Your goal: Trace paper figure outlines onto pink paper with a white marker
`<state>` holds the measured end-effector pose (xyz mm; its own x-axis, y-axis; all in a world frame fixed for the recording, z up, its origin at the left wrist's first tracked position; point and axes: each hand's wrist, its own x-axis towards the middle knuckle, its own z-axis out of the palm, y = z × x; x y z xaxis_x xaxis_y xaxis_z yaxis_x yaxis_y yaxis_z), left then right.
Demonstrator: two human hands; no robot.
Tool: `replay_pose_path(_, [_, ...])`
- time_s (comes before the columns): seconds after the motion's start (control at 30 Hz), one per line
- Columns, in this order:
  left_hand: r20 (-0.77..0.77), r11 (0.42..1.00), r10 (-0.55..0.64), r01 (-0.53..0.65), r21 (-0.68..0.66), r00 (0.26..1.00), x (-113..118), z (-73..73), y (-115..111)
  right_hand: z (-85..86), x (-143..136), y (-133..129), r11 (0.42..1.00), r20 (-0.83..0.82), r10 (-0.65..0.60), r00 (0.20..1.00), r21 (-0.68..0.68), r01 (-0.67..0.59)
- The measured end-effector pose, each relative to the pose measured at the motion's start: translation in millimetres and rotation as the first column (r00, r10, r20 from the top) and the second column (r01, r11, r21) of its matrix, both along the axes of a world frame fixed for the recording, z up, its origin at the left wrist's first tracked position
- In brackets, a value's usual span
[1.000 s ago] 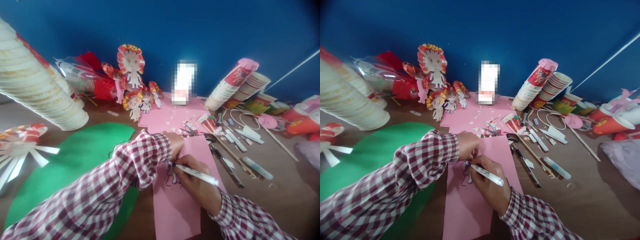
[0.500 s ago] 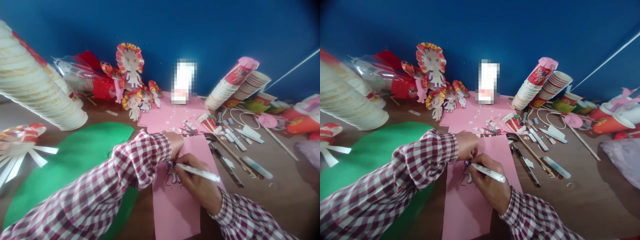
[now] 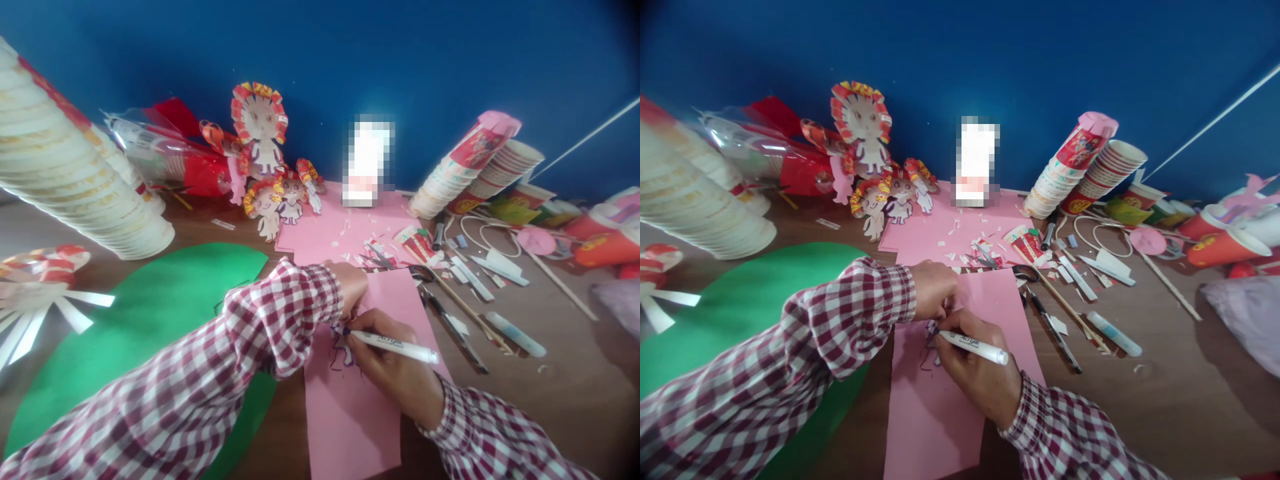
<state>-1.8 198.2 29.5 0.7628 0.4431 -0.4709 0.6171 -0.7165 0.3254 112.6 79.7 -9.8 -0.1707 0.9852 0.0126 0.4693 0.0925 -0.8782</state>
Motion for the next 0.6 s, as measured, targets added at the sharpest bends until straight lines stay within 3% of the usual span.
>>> replay_pose_path(0.6, [-0.017,1.000,0.018,-0.018,0.001,1.000,0.6,1.2,-1.4,-1.2,0.5,-0.5,0.999,-0.022,0.009,1.000,-0.038,-0.009])
